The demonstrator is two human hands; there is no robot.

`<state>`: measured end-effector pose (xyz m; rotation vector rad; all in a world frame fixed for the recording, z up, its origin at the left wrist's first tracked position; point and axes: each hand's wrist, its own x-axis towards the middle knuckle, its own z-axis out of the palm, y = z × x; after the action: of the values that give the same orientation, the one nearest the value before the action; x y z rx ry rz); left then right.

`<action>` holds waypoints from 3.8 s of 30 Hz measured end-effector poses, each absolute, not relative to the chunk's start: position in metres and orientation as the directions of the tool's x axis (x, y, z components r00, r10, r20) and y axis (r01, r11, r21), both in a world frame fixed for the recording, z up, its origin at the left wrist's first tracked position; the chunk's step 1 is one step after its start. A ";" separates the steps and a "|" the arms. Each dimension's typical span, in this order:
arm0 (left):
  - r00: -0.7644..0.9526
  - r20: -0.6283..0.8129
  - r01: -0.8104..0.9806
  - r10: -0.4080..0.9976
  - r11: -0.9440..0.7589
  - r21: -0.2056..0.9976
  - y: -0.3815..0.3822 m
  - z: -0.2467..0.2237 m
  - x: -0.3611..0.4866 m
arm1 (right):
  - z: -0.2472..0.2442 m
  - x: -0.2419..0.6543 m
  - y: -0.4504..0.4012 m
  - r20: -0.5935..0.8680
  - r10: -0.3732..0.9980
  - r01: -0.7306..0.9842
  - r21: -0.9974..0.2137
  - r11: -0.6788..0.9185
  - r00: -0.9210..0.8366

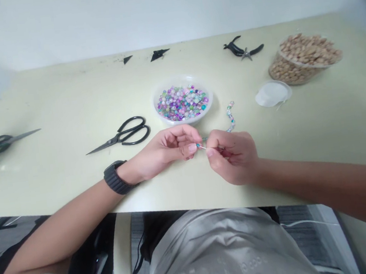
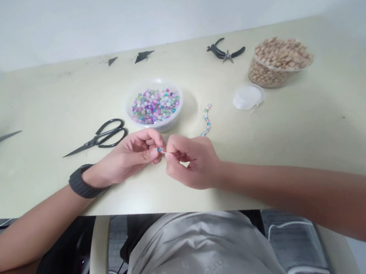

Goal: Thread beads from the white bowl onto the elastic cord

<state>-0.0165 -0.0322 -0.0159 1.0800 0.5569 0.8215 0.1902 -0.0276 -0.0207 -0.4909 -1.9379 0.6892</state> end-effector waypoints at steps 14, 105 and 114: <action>0.600 0.000 -0.312 0.800 0.234 0.921 -0.033 -0.014 -0.015 | -0.021 0.189 -0.027 0.674 0.597 0.037 -0.650 0.759 -0.435; 0.346 0.448 0.200 0.824 -0.532 0.823 -0.050 0.001 -0.023 | -0.020 0.192 -0.024 0.477 0.691 -0.025 -0.832 0.554 -0.543; 0.380 0.508 0.251 0.774 -0.614 0.748 -0.048 0.002 -0.025 | -0.018 0.194 -0.025 0.440 0.705 -0.016 -0.854 0.520 -0.556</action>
<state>-0.0248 -0.0484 0.0018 2.0749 0.8782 1.1980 0.1936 -0.0248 -0.0185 -0.5642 -1.9286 1.0937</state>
